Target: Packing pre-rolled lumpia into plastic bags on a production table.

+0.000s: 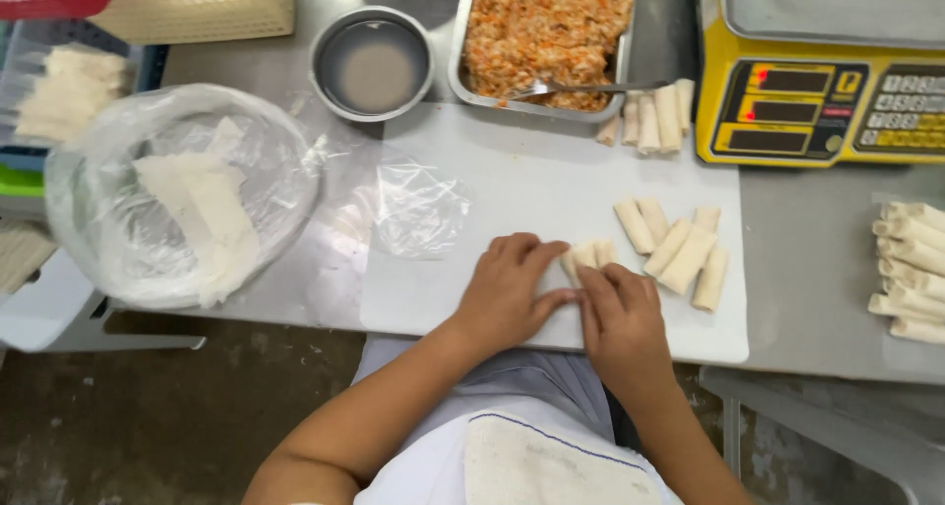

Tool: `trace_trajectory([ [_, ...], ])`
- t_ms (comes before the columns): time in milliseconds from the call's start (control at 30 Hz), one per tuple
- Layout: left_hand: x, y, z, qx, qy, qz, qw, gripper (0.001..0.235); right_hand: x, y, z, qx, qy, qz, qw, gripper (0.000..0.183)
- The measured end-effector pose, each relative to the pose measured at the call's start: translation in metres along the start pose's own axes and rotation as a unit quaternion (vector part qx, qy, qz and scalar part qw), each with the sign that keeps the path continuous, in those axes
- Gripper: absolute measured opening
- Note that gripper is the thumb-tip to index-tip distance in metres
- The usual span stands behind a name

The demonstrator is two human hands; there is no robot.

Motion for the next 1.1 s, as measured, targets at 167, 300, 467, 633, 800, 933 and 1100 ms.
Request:
trace_trajectory([
  [167, -0.013, -0.006, 0.005, 0.008, -0.032, 0.036, 0.999, 0.047, 0.010, -0.004, 0.014, -0.083, -0.147, -0.044, 0.985, 0.031],
  [300, -0.018, -0.004, 0.003, 0.033, -0.021, 0.020, 0.999, 0.030, 0.017, -0.012, 0.028, -0.179, -0.192, -0.079, 0.962, 0.029],
  [467, -0.014, -0.004, 0.000, 0.007, -0.042, 0.003, 0.999, 0.023, 0.006, 0.006, 0.031, -0.019, 0.127, 0.043, 0.991, 0.026],
  [633, 0.000, -0.006, 0.002, 0.018, -0.002, -0.060, 0.998, 0.034, 0.021, 0.000, 0.008, -0.027, 0.125, 0.036, 0.991, 0.018],
  [800, 0.034, 0.001, 0.013, 0.028, 0.059, -0.120, 0.991, 0.049, 0.006, 0.007, -0.006, 0.003, 0.062, -0.015, 0.998, 0.033],
  [933, 0.041, 0.003, 0.023, 0.049, 0.040, -0.126, 0.990, 0.037, 0.011, -0.002, -0.020, -0.015, 0.034, -0.020, 0.999, 0.025],
  [1100, 0.033, 0.005, 0.027, 0.113, 0.110, -0.132, 0.979, 0.027, 0.020, -0.009, -0.027, -0.077, -0.096, -0.034, 0.992, 0.022],
])
Point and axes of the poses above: each hand's wrist, its own y-axis away from the middle knuckle, its own x-axis out of the back of the hand, z = x × y, the point moved 3 cm from there along -y, towards the middle knuckle, and after that the axes turned 1 degree about z, right-handed, at the moved point
